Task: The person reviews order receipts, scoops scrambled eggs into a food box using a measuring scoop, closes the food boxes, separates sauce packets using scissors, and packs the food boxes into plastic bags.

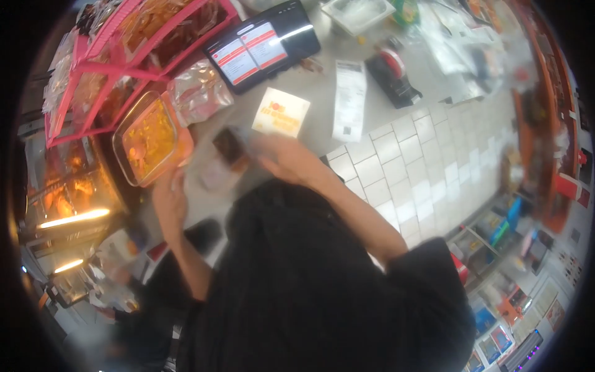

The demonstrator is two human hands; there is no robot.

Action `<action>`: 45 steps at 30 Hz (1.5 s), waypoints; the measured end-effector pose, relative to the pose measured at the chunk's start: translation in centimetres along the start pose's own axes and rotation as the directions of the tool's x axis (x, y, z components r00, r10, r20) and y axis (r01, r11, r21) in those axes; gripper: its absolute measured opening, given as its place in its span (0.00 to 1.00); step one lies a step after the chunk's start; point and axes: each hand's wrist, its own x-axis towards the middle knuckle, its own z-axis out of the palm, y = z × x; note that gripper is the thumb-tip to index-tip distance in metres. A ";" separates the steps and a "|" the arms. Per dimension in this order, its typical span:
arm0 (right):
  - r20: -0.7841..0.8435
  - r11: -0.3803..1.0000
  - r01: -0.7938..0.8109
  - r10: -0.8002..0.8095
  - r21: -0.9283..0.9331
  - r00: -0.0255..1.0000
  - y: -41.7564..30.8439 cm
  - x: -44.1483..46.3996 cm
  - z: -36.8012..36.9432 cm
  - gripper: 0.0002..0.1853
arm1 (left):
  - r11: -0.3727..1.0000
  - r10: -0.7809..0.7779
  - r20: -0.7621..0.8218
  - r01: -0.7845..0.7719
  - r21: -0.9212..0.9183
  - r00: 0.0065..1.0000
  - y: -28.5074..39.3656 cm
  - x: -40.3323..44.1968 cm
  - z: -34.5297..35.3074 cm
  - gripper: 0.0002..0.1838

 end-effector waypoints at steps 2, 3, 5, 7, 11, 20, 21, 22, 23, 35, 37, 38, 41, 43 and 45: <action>-0.076 0.936 0.123 -0.156 -0.329 0.985 2.7 1.9 2.9 0.18 | 0.944 -0.171 0.323 0.248 -0.215 0.931 0.3 -1.2 -0.1 0.21; -0.054 0.965 0.052 -0.068 -0.255 0.996 2.7 2.7 2.4 0.20 | 0.941 -0.197 0.309 0.268 -0.208 0.930 0.1 -1.7 0.3 0.21; -0.208 0.962 0.099 -0.154 -0.253 0.966 1.4 4.2 1.7 0.17 | 0.929 0.007 0.184 0.061 -0.365 0.983 -0.7 -2.9 2.4 0.19; -0.229 0.968 0.082 -0.138 -0.238 0.964 -0.7 5.0 1.6 0.16 | 0.955 -0.045 0.064 0.062 -0.291 0.997 -0.6 -3.7 4.9 0.18; -0.113 0.932 -0.027 -0.014 -0.361 0.994 -5.0 4.3 5.1 0.17 | 0.984 -0.130 -0.217 0.100 -0.146 0.967 -3.7 -4.5 12.6 0.24; 0.102 0.890 -0.257 0.316 -0.376 0.943 0.5 4.2 7.3 0.26 | 0.602 -0.362 0.111 0.323 -0.730 0.925 -6.6 -4.2 13.2 0.25; 0.096 0.888 -0.261 0.318 -0.378 0.943 1.4 3.8 7.3 0.26 | 0.585 -0.373 0.159 0.365 -0.724 0.914 -6.6 -3.9 13.0 0.23; -0.001 0.931 -0.304 0.311 -0.203 0.951 2.6 3.4 7.5 0.25 | 0.568 -0.386 0.205 0.406 -0.716 0.900 -6.6 -3.6 13.0 0.22; -0.097 0.948 -0.317 0.314 -0.018 0.945 3.5 3.3 7.7 0.24 | 0.569 -0.381 0.202 0.402 -0.717 0.902 -6.6 -3.5 13.2 0.22; 0.151 0.847 -0.499 0.526 -0.185 0.837 -0.6 5.0 2.8 0.36 | 0.599 -0.294 0.515 0.575 -0.557 0.805 -6.0 -1.5 5.3 0.30; 0.145 0.847 -0.497 0.525 -0.188 0.839 -0.2 5.0 3.0 0.38 | 0.521 -0.307 0.550 0.621 -0.586 0.777 -5.7 -1.4 5.1 0.33; 0.147 0.847 -0.494 0.524 -0.198 0.839 0.0 5.0 3.1 0.40 | 0.526 -0.304 0.552 0.620 -0.583 0.777 -6.0 -1.3 5.2 0.33; 0.157 0.842 -0.521 0.539 -0.141 0.828 0.7 5.0 3.1 0.43 | 0.465 -0.302 0.580 0.649 -0.603 0.756 -6.9 -1.3 5.6 0.37; 0.138 0.834 -0.543 0.552 -0.095 0.823 0.6 4.9 2.7 0.43 | 0.332 -0.352 0.548 0.648 -0.685 0.759 -7.0 -1.5 5.7 0.39; 0.122 0.826 -0.561 0.563 -0.051 0.818 0.2 4.8 2.1 0.43 | 0.336 -0.301 0.550 0.627 -0.703 0.779 -8.3 -1.6 6.2 0.40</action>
